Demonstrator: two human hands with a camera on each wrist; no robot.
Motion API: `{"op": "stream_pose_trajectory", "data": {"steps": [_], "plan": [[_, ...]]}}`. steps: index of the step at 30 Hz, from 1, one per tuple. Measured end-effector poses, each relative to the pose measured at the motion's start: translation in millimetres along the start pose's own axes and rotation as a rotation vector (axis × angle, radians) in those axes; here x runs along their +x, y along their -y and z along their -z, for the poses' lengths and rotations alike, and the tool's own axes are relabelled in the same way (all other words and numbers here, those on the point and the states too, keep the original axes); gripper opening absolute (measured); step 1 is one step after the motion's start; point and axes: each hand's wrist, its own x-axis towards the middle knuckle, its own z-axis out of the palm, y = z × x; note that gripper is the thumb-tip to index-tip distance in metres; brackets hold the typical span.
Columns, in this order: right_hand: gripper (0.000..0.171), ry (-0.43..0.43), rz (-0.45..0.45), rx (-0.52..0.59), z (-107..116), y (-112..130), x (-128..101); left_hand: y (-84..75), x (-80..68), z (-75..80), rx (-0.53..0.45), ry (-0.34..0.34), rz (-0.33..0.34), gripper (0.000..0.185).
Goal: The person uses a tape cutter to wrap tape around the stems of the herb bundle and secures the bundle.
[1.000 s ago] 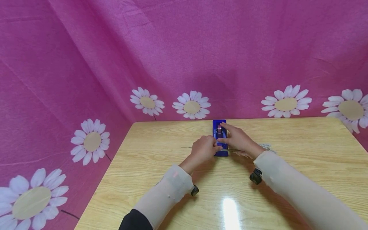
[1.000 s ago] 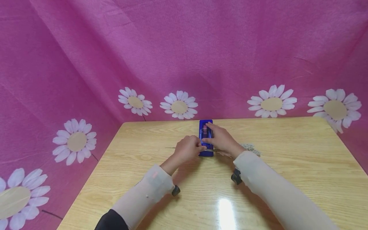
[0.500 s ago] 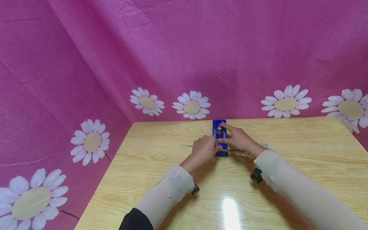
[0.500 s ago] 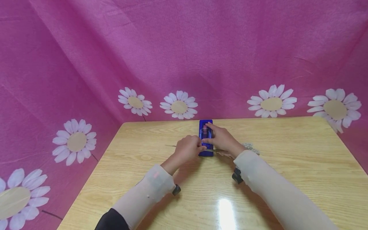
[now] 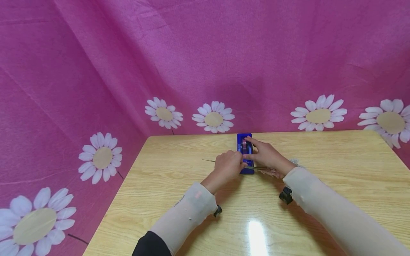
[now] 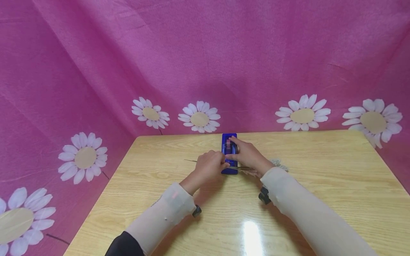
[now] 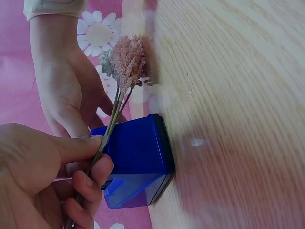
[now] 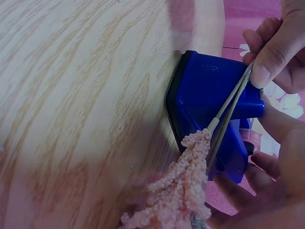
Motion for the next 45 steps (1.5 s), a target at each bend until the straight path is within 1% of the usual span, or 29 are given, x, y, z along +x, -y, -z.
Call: {"op": "stream_pose_trajectory", "data": {"steps": [8,14,18,24,31,34,37,41,45], "plan": [[0.082,0.01,-0.005,0.008,0,0,-1,3.1,-1.0,-1.1,0.005,-0.016,-0.052,0.041],[0.081,0.004,0.011,-0.003,1,0,-1,5.3,-0.6,-0.8,0.024,-0.011,-0.083,0.041],[0.081,0.004,0.025,-0.003,1,1,-2,5.7,-0.3,-0.2,0.032,-0.01,-0.091,0.038],[0.08,0.005,0.022,-0.008,2,1,-2,5.8,0.2,1.0,0.046,-0.003,-0.101,0.029],[0.079,0.002,0.014,-0.005,1,1,-1,4.8,0.1,2.5,0.071,0.018,-0.103,0.024],[0.081,0.003,0.013,0.001,0,0,-1,6.7,-0.7,-1.1,0.071,0.025,-0.111,0.025],[0.084,-0.001,0.015,0.001,0,0,-1,9.2,-1.6,-5.6,0.067,0.024,-0.116,0.031],[0.085,-0.004,0.014,0.003,0,-1,0,10.5,-2.6,-7.9,0.046,0.001,-0.116,0.04],[0.084,0.004,0.012,0.019,-1,-1,-1,9.8,-3.6,-7.3,0.007,-0.013,-0.105,0.042]]}}
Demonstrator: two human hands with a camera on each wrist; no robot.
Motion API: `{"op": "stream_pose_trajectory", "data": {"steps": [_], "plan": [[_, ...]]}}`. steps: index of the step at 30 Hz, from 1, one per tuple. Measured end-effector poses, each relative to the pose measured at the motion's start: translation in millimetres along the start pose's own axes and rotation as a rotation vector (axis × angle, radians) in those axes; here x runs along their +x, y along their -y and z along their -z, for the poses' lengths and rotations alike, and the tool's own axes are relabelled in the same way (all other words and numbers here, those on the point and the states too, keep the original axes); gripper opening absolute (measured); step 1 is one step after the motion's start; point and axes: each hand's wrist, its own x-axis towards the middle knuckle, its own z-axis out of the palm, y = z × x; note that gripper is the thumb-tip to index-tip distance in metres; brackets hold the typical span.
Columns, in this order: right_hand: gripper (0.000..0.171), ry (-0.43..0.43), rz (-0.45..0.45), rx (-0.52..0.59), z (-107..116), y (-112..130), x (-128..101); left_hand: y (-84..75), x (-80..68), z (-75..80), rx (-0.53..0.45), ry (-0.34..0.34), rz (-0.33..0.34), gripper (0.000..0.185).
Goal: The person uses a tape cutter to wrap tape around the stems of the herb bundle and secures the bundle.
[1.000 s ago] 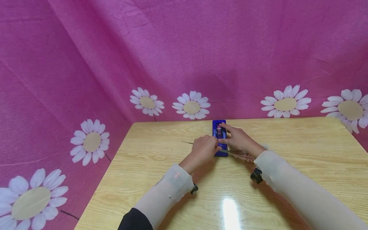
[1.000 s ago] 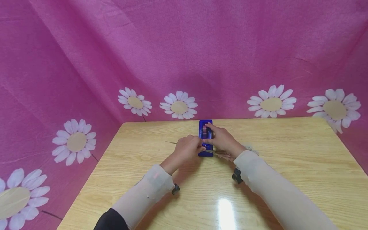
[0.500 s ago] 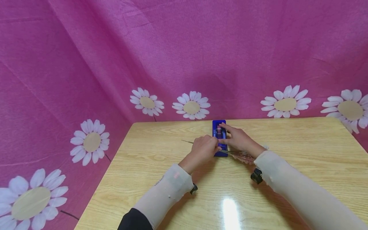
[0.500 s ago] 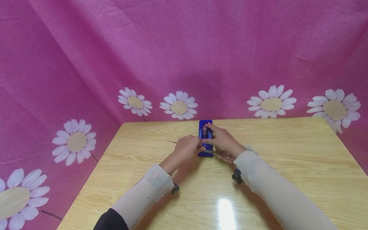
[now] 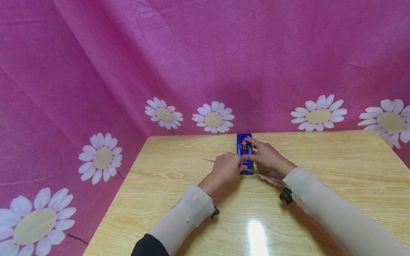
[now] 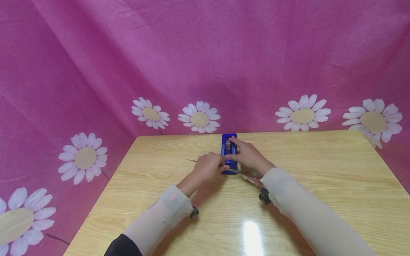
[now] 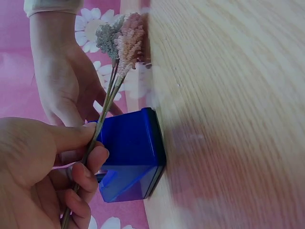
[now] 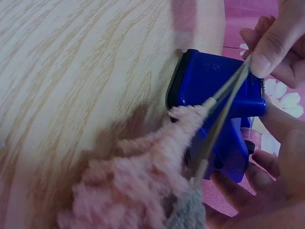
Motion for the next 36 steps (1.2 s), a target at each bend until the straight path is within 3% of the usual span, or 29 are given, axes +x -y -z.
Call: {"op": "stream_pose_trajectory", "data": {"steps": [11,17,22,28,36], "plan": [[0.08,0.001,-0.003,-0.016,0.5,-0.2,0.4,-2.4,-3.5,0.6,-0.189,0.028,0.045,0.026],[0.076,-0.013,0.001,-0.042,0.6,-0.3,1.2,0.2,-5.5,-2.1,-0.283,0.042,0.04,0.008],[0.074,-0.011,0.005,-0.05,0.7,0.7,0.4,1.8,-7.3,-2.5,-0.332,0.057,0.045,0.007],[0.075,-0.007,0.009,-0.043,0.7,0.3,-0.3,2.5,-7.6,-4.1,-0.346,0.069,0.024,0.005],[0.082,-0.008,0.006,-0.005,-0.8,-1.6,-0.1,2.5,-7.1,-4.8,-0.29,0.075,0.01,0.013]]}}
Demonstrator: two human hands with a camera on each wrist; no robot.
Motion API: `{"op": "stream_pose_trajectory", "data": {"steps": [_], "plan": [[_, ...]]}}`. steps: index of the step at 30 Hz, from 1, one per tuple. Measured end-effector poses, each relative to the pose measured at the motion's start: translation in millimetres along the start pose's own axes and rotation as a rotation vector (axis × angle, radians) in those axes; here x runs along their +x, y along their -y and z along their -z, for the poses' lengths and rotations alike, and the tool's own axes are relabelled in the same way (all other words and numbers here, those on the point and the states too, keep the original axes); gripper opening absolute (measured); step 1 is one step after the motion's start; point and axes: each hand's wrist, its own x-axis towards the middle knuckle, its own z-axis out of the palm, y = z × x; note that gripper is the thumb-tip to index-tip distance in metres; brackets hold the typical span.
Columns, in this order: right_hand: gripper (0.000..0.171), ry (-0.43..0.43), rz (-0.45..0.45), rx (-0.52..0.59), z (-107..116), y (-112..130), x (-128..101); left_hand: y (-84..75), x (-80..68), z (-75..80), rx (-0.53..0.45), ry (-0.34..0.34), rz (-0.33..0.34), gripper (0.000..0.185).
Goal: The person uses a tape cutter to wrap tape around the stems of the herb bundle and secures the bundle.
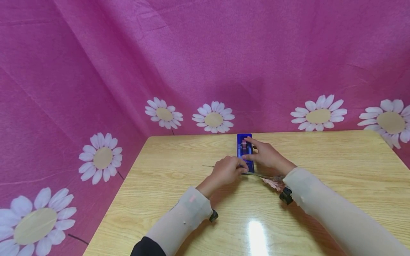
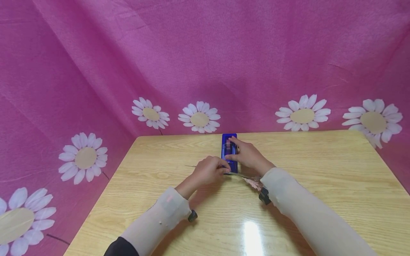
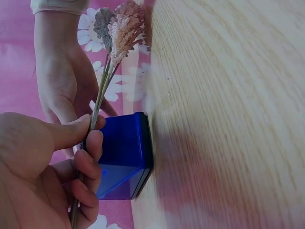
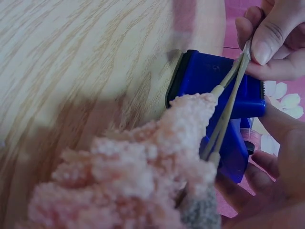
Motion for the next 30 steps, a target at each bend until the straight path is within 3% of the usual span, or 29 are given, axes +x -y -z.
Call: {"op": "stream_pose_trajectory", "data": {"steps": [9,21,30], "plan": [[0.081,0.005,-0.004,0.014,0,2,-1,-0.3,-1.7,3.8,0.017,0.069,-0.01,0.019],[0.082,0.006,-0.011,0.029,-1,1,0,1.5,-3.7,6.6,-0.012,0.146,0.025,0.021],[0.082,0.005,-0.013,0.035,0,1,1,12.8,-3.4,7.5,-0.143,0.204,0.004,0.019]]}}
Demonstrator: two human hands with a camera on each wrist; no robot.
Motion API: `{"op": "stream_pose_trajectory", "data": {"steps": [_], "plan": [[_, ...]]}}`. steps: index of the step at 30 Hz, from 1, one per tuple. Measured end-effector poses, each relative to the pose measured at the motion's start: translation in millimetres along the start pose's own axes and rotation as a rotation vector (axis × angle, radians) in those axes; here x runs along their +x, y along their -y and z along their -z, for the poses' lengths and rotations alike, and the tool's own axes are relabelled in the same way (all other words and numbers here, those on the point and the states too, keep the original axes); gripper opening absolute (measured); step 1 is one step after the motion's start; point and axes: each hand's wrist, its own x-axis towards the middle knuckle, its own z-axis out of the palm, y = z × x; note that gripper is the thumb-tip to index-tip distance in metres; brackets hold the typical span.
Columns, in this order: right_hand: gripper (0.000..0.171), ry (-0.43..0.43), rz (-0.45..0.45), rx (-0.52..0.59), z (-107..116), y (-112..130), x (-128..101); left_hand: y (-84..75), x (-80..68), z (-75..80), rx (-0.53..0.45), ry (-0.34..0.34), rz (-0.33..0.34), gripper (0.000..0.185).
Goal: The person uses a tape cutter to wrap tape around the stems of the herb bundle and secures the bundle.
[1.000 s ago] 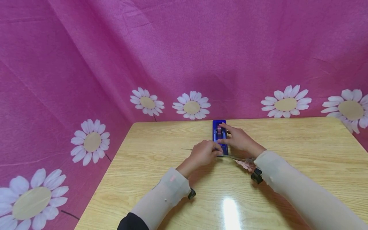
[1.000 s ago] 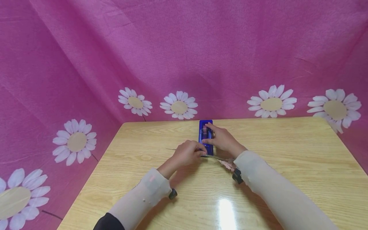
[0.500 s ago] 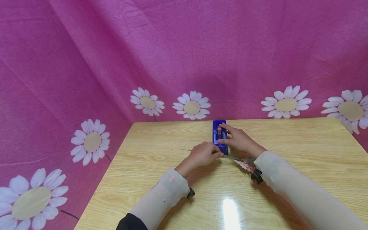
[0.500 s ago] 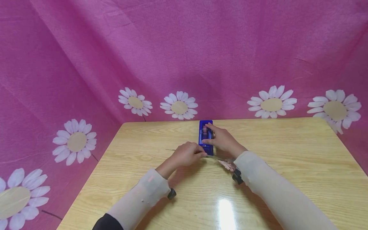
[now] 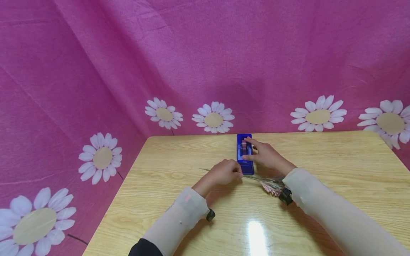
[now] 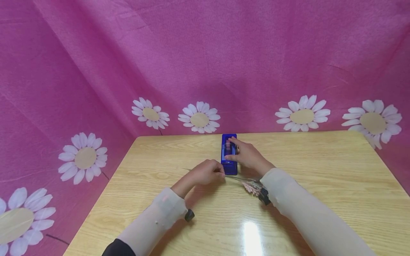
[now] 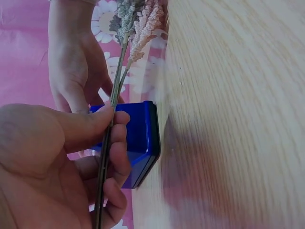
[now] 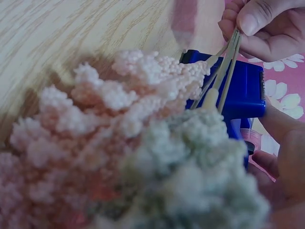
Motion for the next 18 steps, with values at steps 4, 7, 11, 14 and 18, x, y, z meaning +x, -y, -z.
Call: {"op": "stream_pose_trajectory", "data": {"steps": [4,7,11,14,18], "plan": [[0.082,-0.001,-0.004,-0.001,0,1,0,4.1,0.7,-0.2,-0.084,0.025,0.013,0.023],[0.082,0.0,-0.005,0.004,0,1,-1,6.2,0.8,-0.8,-0.123,0.033,0.02,0.025],[0.082,-0.001,-0.007,0.007,0,2,-1,8.7,-1.3,-0.1,-0.144,0.036,0.027,0.023],[0.083,0.003,-0.013,0.011,0,2,-1,13.4,-3.6,1.2,-0.146,0.046,0.02,0.022],[0.084,0.009,-0.03,0.018,-1,1,-1,22.5,-7.5,3.2,-0.137,0.058,-0.005,0.023]]}}
